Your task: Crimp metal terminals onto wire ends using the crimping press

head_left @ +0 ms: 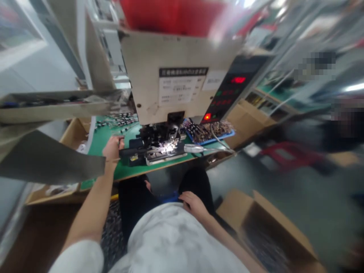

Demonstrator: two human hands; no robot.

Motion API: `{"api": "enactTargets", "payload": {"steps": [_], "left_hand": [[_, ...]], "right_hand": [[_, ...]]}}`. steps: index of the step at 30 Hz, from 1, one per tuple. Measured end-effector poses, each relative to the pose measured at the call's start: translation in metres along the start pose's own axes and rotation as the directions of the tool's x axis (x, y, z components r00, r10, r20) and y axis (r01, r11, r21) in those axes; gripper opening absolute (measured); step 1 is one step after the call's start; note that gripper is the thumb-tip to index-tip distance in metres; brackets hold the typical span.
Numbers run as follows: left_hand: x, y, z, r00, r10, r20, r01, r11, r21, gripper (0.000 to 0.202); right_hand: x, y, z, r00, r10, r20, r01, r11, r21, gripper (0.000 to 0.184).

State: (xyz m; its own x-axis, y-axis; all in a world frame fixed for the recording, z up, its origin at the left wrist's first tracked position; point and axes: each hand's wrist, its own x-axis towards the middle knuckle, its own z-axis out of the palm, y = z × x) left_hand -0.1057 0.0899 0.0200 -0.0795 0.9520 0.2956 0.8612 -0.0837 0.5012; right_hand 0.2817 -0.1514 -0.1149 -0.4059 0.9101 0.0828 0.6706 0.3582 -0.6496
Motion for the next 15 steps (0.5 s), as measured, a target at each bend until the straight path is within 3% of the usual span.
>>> {"api": "enactTargets", "payload": {"steps": [5, 7, 10, 15], "left_hand": [[-0.08, -0.006, -0.012, 0.987, -0.157, 0.011, 0.155, 0.983, 0.094, 0.028], [-0.112, -0.003, -0.019, 0.965, -0.262, 0.007, 0.255, 0.947, 0.194, 0.031], [-0.156, 0.005, -0.027, 0.943, -0.331, 0.047, 0.305, 0.91, 0.281, 0.033], [-0.223, 0.007, -0.021, 0.934, -0.354, 0.038, 0.341, 0.919, 0.196, 0.03]], "right_hand": [[-0.013, -0.002, 0.008, 0.997, -0.019, 0.074, 0.017, 0.999, 0.029, 0.031], [-0.015, 0.001, 0.01, 0.998, -0.003, 0.07, 0.002, 1.0, 0.018, 0.032], [-0.012, 0.003, 0.014, 0.996, -0.016, 0.089, 0.014, 1.0, 0.023, 0.032], [-0.005, 0.003, 0.021, 0.992, -0.046, 0.121, 0.039, 0.998, 0.057, 0.034]]}}
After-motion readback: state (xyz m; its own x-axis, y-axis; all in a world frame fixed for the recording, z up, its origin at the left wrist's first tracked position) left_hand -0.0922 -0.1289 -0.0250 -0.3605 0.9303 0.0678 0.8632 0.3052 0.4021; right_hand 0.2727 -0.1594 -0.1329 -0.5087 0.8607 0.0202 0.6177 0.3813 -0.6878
